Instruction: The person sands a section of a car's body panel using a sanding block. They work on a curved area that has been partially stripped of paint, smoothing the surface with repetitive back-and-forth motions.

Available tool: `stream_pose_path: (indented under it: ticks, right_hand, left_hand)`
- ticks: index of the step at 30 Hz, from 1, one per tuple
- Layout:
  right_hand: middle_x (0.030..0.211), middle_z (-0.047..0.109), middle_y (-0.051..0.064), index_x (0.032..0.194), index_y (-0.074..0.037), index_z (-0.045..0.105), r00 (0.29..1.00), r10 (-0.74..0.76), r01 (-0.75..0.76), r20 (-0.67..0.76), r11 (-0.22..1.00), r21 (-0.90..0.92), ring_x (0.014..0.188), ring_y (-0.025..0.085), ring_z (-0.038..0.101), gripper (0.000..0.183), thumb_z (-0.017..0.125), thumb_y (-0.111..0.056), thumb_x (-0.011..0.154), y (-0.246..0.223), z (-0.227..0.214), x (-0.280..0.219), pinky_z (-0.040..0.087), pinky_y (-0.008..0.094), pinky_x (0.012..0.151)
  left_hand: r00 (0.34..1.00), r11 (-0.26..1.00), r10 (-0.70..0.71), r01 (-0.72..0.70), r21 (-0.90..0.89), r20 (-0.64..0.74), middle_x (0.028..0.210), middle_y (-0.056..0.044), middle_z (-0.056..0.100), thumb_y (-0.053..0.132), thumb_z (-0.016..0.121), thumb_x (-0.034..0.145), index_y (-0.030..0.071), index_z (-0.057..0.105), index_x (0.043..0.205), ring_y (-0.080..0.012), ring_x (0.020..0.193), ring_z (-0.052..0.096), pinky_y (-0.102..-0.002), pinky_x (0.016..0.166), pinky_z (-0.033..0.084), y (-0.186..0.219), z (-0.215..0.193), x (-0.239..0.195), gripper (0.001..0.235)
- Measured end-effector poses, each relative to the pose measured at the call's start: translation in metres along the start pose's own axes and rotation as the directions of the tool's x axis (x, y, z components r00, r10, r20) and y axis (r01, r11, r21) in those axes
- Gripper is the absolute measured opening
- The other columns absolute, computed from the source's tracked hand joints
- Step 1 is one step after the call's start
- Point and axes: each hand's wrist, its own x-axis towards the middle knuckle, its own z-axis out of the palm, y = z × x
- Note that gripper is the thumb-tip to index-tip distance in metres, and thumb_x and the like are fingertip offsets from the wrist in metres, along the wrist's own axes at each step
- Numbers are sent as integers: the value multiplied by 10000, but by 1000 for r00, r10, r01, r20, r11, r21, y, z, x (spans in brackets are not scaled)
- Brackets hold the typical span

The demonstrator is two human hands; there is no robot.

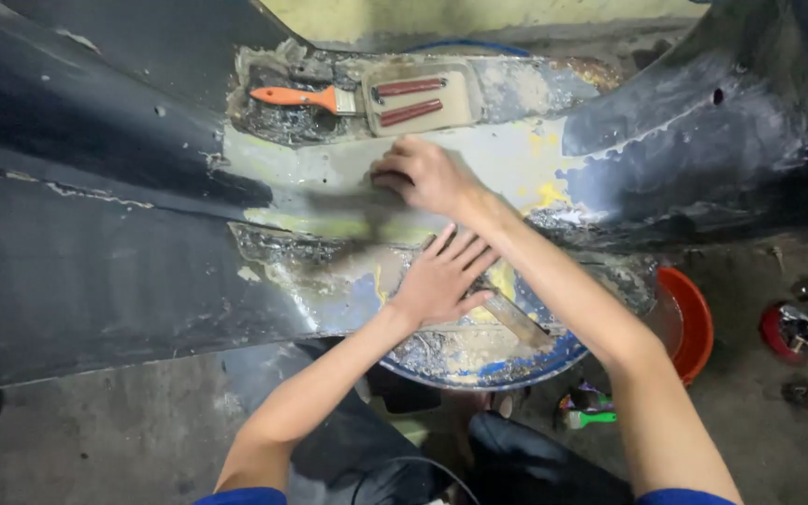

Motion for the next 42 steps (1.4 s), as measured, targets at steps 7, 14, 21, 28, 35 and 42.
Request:
stream_pose_path:
  ticks: [7, 14, 21, 28, 35, 42]
  right_hand:
    - [887, 602, 6, 913, -188, 683, 976, 208, -206, 61, 978, -44, 834, 212, 617, 85, 675, -179, 828, -13, 12, 35, 514, 329, 717]
    - [752, 582, 44, 856, -132, 689, 998, -36, 37, -56, 999, 14, 753, 253, 608, 102, 736, -130, 765, 14, 26, 42, 502, 342, 683]
    - [742, 574, 132, 856, -43, 679, 995, -95, 98, 28, 991, -96, 746, 311, 585, 58, 687, -81, 813, 50, -20, 1, 490, 378, 679]
    - [768, 548, 63, 862, -117, 663, 997, -76, 75, 19, 996, 45, 774, 266, 568, 125, 557, -175, 896, 28, -14, -28, 487, 348, 712]
    - [779, 578, 53, 889, -105, 688, 997, -18, 9, -72, 993, -115, 778, 232, 581, 90, 632, -146, 831, 47, 1, -5, 492, 339, 728]
    - [745, 547, 131, 863, -55, 641, 986, 164, -158, -16, 970, 186, 745, 319, 548, 54, 602, -78, 835, 36, -29, -25, 461, 406, 698]
  left_hand:
    - [1000, 998, -5, 4, 55, 14, 1419, -19, 386, 580, 236, 912, 174, 384, 1356, -161, 1352, 280, -446, 1159, 62, -2, 8, 0, 619]
    - [999, 999, -35, 34, 33, 11, 1416, -17, 398, 575, 224, 916, 196, 404, 1332, -136, 1359, 282, -430, 1164, 47, 4, -4, -1, 591]
    - [999, 998, -45, 43, 45, 30, 1461, 2, 344, 569, 220, 916, 211, 410, 1320, -111, 1391, 220, -421, 1171, 48, 4, -9, 0, 572]
    - [998, 998, -66, 66, 6, 15, 1407, -27, 415, 566, 248, 912, 187, 456, 1264, -134, 1358, 296, -438, 1161, 72, 2, 3, 1, 557]
    - [994, 997, -63, 60, -39, -88, 1418, -33, 414, 543, 319, 895, 176, 500, 1211, -134, 1367, 290, -450, 1162, 95, 7, 8, 0, 516]
    - [989, 996, -51, 40, -81, -137, 1302, -63, 510, 509, 385, 896, 135, 544, 1132, -157, 1329, 356, -453, 1132, 185, 6, -4, 2, 471]
